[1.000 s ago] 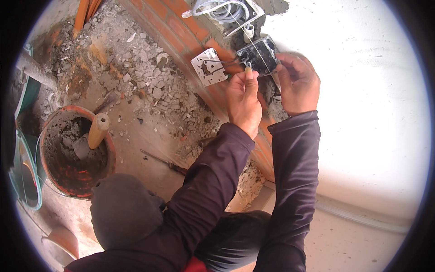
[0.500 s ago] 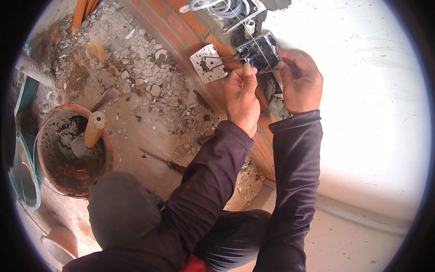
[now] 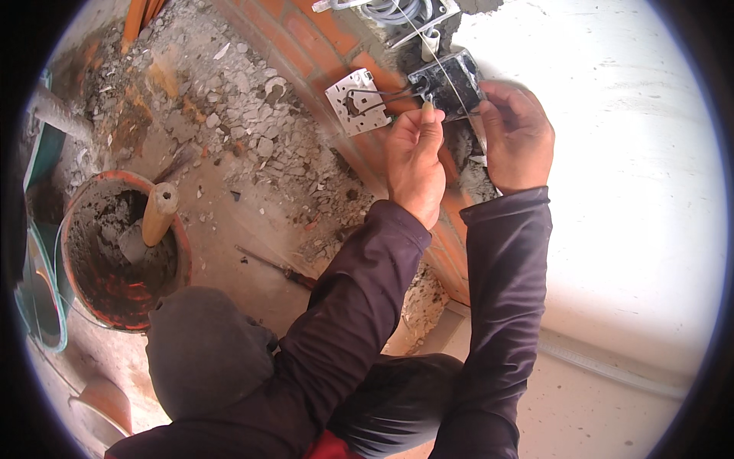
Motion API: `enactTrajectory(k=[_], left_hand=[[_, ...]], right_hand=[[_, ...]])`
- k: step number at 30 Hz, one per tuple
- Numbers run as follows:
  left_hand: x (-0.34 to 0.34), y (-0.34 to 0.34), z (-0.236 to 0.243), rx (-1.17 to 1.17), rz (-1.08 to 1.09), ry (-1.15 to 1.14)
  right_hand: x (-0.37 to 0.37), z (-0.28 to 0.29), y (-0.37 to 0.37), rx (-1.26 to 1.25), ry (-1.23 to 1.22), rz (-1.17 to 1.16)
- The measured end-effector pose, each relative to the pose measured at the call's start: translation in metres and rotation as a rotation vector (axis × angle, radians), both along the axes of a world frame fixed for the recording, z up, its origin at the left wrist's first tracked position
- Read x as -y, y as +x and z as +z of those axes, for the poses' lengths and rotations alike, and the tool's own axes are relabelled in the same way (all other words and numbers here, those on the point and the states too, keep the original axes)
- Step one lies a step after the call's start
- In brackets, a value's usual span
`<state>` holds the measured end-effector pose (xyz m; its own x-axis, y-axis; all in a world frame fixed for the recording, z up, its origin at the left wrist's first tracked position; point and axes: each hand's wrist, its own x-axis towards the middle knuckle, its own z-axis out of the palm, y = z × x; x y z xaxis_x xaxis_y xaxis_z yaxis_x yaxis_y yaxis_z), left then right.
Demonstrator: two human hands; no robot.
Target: The person connects wires into an electrical box on a brick wall and then uses a hammer and a chisel to remove excess mortar around the box.
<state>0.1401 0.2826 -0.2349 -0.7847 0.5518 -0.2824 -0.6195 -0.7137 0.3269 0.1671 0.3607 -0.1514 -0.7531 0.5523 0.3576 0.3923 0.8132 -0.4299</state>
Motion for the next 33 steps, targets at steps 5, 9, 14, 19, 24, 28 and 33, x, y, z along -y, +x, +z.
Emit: enactTrajectory(k=[5, 9, 14, 19, 24, 28, 33], left_hand=[[-0.0008, 0.0005, -0.0006, -0.009, -0.006, -0.011], [-0.0009, 0.0013, -0.0015, 0.030, -0.022, 0.027], [-0.0009, 0.0031, -0.0043, 0.028, -0.052, 0.067], [0.0012, 0.0035, -0.0026, 0.048, -0.073, 0.089], [0.0019, 0.0038, -0.0063, 0.002, -0.085, 0.136], [-0.0002, 0.0070, -0.0078, 0.002, -0.101, 0.144], [0.0024, 0.0032, -0.0046, 0.008, -0.062, 0.127]], right_hand=[[-0.0003, 0.0006, 0.0006, 0.006, 0.012, -0.002], [-0.0010, 0.0002, 0.0006, 0.009, 0.021, 0.000], [0.0000, 0.0007, 0.0013, 0.029, 0.041, -0.012], [-0.0012, 0.0008, 0.0028, 0.038, 0.032, -0.027], [-0.0011, -0.0003, 0.0021, 0.025, 0.024, -0.020], [-0.0019, -0.0004, 0.0049, 0.028, 0.017, -0.034], [-0.0034, -0.0023, 0.0029, 0.003, 0.021, -0.001]])
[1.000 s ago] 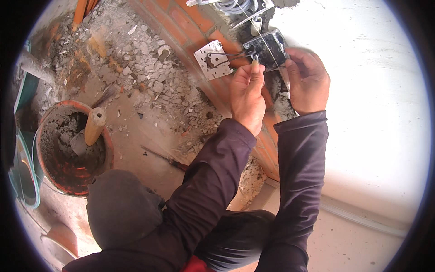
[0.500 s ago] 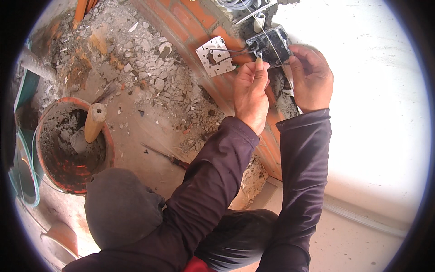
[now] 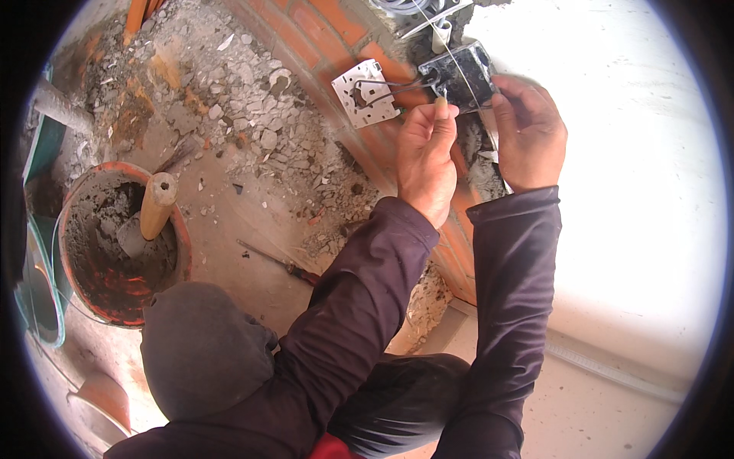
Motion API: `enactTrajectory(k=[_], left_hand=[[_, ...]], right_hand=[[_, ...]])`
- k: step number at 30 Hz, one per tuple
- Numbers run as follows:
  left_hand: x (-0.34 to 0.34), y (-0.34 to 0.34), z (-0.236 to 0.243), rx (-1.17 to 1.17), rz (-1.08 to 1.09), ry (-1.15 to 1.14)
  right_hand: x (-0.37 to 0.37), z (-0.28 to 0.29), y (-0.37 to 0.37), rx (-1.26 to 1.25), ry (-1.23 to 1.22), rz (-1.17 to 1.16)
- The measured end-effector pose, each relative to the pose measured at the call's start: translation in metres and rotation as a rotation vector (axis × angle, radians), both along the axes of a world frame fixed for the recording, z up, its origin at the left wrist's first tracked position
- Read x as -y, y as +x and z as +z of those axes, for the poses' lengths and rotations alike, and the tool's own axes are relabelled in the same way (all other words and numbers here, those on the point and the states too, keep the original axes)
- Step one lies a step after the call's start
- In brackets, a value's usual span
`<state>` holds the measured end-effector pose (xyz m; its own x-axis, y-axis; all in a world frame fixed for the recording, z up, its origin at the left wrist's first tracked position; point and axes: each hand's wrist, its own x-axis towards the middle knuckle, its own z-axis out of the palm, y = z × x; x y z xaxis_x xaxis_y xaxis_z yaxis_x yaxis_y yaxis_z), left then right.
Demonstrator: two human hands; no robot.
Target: The person connects wires into an electrical box on a brick wall and then uses a hammer and a chisel to remove excess mortar around the box.
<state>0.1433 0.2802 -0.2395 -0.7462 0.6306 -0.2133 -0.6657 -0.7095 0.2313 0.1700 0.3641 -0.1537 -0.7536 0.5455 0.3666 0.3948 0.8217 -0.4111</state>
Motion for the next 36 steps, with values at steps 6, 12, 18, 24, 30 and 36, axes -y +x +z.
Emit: enactTrajectory(k=[6, 12, 18, 24, 30, 36], left_hand=[[-0.002, 0.001, 0.005, 0.019, 0.065, -0.027], [-0.001, 0.001, 0.009, 0.030, 0.056, -0.022], [-0.005, 0.004, 0.006, -0.010, 0.070, -0.078], [-0.008, 0.011, 0.005, 0.012, 0.056, -0.093], [-0.011, 0.013, 0.002, 0.012, 0.100, -0.156], [-0.008, 0.006, 0.004, 0.021, 0.056, -0.225]], right_hand=[[-0.001, 0.001, 0.001, 0.002, -0.010, 0.021], [0.000, 0.002, 0.001, 0.012, -0.009, 0.009], [-0.002, 0.003, -0.001, 0.013, -0.070, 0.003], [-0.002, 0.006, -0.002, 0.079, -0.033, -0.002], [-0.002, 0.005, 0.000, 0.092, -0.057, 0.009], [-0.006, 0.004, 0.002, 0.061, -0.142, 0.032]])
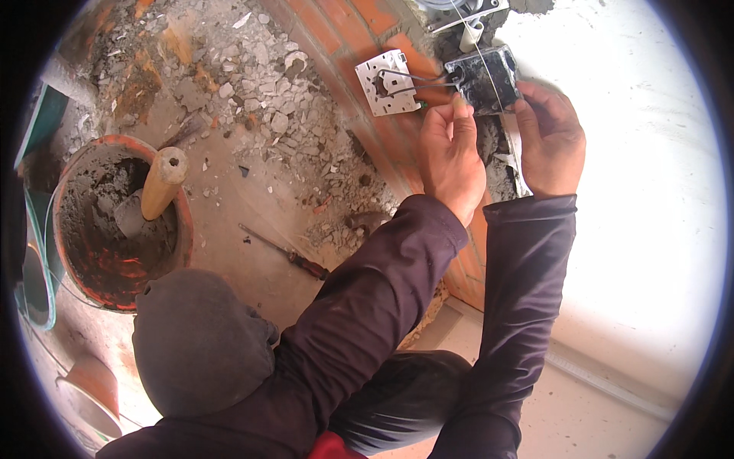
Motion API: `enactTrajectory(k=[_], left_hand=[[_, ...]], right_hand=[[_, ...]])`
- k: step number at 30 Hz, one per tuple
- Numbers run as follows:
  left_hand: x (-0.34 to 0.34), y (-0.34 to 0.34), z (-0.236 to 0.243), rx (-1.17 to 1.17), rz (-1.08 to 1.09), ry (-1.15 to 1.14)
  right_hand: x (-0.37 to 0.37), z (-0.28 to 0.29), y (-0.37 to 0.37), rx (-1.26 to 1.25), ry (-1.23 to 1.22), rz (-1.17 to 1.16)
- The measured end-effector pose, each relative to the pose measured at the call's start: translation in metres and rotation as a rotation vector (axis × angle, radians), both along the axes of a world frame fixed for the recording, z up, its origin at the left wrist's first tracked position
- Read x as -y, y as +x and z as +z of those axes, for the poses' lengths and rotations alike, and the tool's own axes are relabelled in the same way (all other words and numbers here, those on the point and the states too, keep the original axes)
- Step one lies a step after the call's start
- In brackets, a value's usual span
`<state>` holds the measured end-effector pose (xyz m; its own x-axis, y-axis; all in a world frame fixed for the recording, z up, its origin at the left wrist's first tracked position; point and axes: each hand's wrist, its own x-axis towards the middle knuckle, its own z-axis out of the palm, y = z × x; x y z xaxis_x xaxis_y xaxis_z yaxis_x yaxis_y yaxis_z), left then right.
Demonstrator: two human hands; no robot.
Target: The person connects wires into an electrical box on a brick wall and then uses a hammer and a chisel to remove excess mortar around the box.
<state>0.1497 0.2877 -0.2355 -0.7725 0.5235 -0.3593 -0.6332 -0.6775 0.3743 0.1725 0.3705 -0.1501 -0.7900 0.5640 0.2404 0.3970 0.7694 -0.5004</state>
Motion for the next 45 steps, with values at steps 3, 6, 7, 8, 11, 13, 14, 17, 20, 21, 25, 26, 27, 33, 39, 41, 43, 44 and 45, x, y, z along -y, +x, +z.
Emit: enactTrajectory(k=[3, 6, 7, 8, 11, 13, 14, 17, 20, 21, 25, 26, 27, 33, 39, 41, 43, 44, 45], left_hand=[[0.000, 0.000, 0.001, 0.008, 0.018, 0.029], [0.000, 0.001, 0.002, 0.020, 0.027, 0.061], [0.000, 0.001, 0.002, 0.024, 0.010, 0.061], [0.000, 0.000, 0.002, 0.027, -0.006, 0.061], [-0.003, 0.000, 0.000, -0.038, 0.019, 0.014], [-0.004, -0.001, -0.001, -0.024, 0.006, 0.003], [-0.004, -0.001, 0.001, -0.016, -0.002, 0.003], [-0.017, 0.005, -0.004, 0.028, 0.117, 0.097], [-0.010, -0.006, -0.010, -0.072, 0.121, -0.029], [-0.009, -0.008, -0.010, -0.048, 0.085, -0.016], [0.000, -0.017, -0.008, 0.010, 0.025, 0.056], [0.003, -0.020, -0.008, 0.015, 0.034, 0.076], [0.004, -0.021, -0.008, 0.062, 0.062, 0.127], [0.012, -0.029, -0.004, 0.278, 0.105, 0.246], [0.011, -0.032, -0.002, 0.463, 0.158, 0.349], [0.013, -0.038, -0.006, 0.517, 0.158, 0.378], [0.017, -0.046, -0.005, 0.560, 0.163, 0.378], [0.021, -0.049, -0.001, 0.585, 0.157, 0.363], [0.021, -0.048, 0.000, 0.580, 0.167, 0.345]], right_hand=[[0.004, 0.001, -0.002, 0.019, 0.017, -0.021], [0.004, 0.001, -0.001, 0.027, 0.037, -0.041], [0.005, 0.001, -0.001, 0.031, 0.039, -0.044], [0.006, 0.002, -0.001, 0.034, 0.040, -0.047], [0.006, 0.003, -0.002, 0.034, 0.060, -0.053], [0.006, 0.002, -0.003, 0.051, 0.083, -0.065], [0.008, 0.003, -0.003, 0.071, 0.104, -0.078], [0.008, 0.003, -0.002, 0.078, 0.146, -0.087], [0.005, 0.002, 0.000, 0.068, 0.131, -0.079], [0.004, 0.002, 0.000, 0.065, 0.118, -0.075], [0.004, 0.002, 0.001, 0.060, 0.105, -0.076], [0.003, 0.001, 0.001, 0.050, 0.098, -0.069], [0.003, 0.001, 0.001, 0.039, 0.090, -0.062], [0.003, 0.000, 0.002, 0.049, 0.104, -0.082], [0.007, 0.002, 0.001, 0.069, 0.086, -0.068], [0.006, 0.001, 0.002, 0.080, 0.104, -0.068], [0.004, 0.000, 0.002, 0.088, 0.114, -0.072], [0.004, 0.001, 0.002, 0.088, 0.116, -0.074], [0.005, 0.002, 0.002, 0.087, 0.118, -0.077]])
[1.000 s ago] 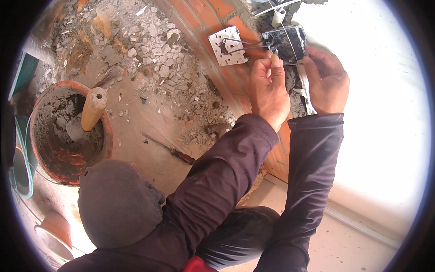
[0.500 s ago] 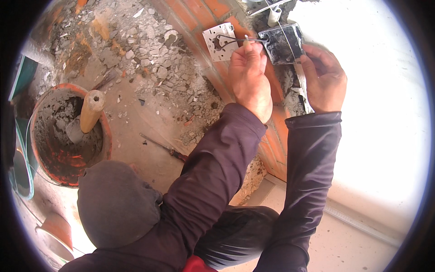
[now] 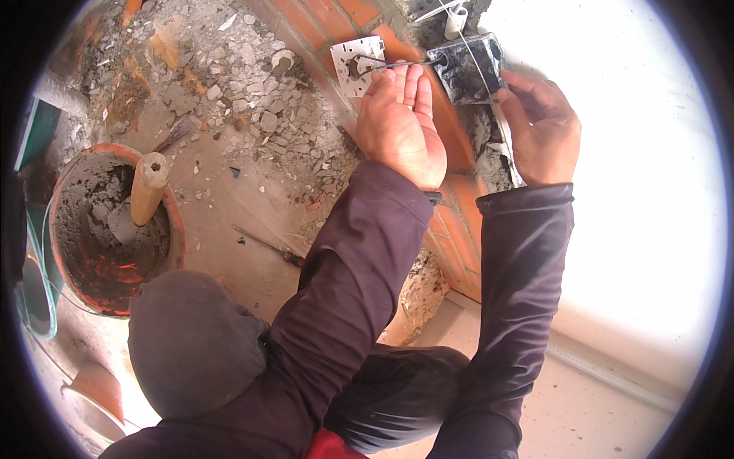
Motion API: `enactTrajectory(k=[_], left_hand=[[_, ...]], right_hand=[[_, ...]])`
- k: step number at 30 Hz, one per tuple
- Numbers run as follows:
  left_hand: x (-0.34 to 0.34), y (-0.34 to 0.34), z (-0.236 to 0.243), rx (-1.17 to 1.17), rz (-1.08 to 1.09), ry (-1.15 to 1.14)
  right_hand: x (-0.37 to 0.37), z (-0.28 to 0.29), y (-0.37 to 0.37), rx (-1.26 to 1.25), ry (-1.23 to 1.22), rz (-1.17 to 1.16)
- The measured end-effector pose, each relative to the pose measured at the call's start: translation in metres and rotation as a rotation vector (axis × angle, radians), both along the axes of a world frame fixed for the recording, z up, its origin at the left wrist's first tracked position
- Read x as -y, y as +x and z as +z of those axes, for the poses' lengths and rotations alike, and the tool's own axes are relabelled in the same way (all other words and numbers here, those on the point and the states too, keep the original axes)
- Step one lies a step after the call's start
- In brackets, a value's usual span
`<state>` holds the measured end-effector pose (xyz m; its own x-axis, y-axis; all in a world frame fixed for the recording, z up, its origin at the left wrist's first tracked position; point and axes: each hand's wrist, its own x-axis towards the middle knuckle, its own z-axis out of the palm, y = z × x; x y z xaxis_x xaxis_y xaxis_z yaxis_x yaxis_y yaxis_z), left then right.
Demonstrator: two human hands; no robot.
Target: The person connects wires into an electrical box on a brick wall and then uses a hammer and a chisel to remove excess mortar around the box.
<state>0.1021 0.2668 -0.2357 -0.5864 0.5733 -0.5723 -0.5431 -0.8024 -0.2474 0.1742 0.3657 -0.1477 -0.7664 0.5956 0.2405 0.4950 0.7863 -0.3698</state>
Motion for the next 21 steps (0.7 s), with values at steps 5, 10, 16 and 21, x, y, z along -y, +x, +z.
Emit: enactTrajectory(k=[5, 10, 16, 21], left_hand=[[0.000, 0.003, 0.009, -0.006, -0.026, -0.138], [-0.023, 0.034, 0.007, -0.141, -0.028, -0.388], [-0.011, 0.046, 0.023, -0.529, -0.261, -0.466], [-0.026, 0.051, 0.015, -0.667, -0.158, -0.559]], right_hand=[[0.003, -0.001, -0.003, -0.018, -0.012, -0.011], [0.005, 0.002, -0.005, -0.005, -0.001, 0.014], [-0.001, 0.000, -0.002, -0.019, 0.004, -0.014], [-0.002, -0.001, -0.005, -0.033, 0.049, -0.007]])
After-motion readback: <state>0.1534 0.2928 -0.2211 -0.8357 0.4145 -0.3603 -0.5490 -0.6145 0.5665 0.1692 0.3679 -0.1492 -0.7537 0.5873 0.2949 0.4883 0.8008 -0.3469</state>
